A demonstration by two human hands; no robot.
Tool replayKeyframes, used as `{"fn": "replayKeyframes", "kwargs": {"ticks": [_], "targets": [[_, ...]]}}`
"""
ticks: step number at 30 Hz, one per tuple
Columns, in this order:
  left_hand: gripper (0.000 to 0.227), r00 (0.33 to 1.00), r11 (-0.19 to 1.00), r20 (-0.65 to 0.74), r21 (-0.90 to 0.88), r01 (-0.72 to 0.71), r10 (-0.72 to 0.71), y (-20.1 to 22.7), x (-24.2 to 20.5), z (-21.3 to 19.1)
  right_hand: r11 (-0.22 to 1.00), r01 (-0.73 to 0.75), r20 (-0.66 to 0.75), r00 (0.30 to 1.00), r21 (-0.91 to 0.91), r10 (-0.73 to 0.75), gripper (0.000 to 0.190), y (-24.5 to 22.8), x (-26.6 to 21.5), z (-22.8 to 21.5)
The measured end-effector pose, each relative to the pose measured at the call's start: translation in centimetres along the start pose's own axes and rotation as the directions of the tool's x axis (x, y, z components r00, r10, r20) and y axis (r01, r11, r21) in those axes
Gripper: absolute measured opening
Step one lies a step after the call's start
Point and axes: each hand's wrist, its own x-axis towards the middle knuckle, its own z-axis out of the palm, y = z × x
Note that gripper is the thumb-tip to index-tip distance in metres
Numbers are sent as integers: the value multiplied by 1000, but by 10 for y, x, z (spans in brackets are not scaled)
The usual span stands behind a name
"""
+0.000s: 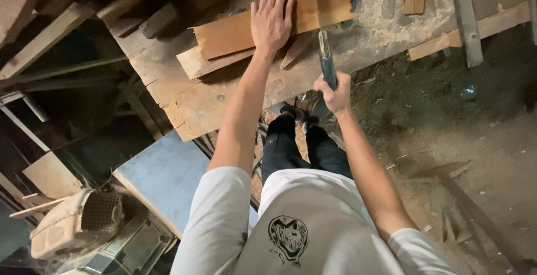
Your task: The person sands a rectangular wooden plank on a workbench using a sanding block. A black cat enters the frame and the person briefly pets it. The person then uses a hand saw to cut the plank along a marked line.
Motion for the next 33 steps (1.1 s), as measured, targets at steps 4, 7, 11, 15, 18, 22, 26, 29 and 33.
{"fn": "replayKeyframes", "kwargs": {"ticks": [4, 7, 11, 15, 18, 22, 26, 29, 33], "targets": [[24, 999, 1000, -49, -17, -23, 22, -2, -1, 3, 981, 24, -10, 1000, -194, -26, 36, -13, 5, 5], [25, 999, 1000, -35, 20, -9, 10, -4, 1, 10, 984, 23, -96, 995, -177, -40, 46, -17, 10, 13], [34, 995, 1000, 98, 8, -13, 12, -14, 13, 6, 982, 50, -150, 986, -182, -78, 43, -25, 11, 24], [43, 999, 997, 10, 56, -43, 43, -16, 5, -2, 981, 67, -174, 980, -185, -100, 39, -24, 8, 24], [48, 996, 999, 85, 32, 13, -15, -17, 12, -2, 983, 12, -194, 980, -183, -48, 38, -15, 10, 22], [52, 990, 998, 129, 12, 62, -63, -17, 8, -5, 979, 0, -201, 979, -202, -42, 39, -5, 9, 21], [52, 997, 998, 59, -35, 47, -45, -17, 11, -5, 972, 4, -226, 972, -235, -58, 33, 0, 6, 24], [51, 997, 998, 55, -25, 60, -58, -21, 7, -4, 980, 44, -216, 973, -192, -86, 31, 3, 7, 28], [52, 998, 998, 49, -28, 48, -47, -21, 8, 5, 949, 93, -219, 962, -300, -164, 31, 5, 8, 27]]}}
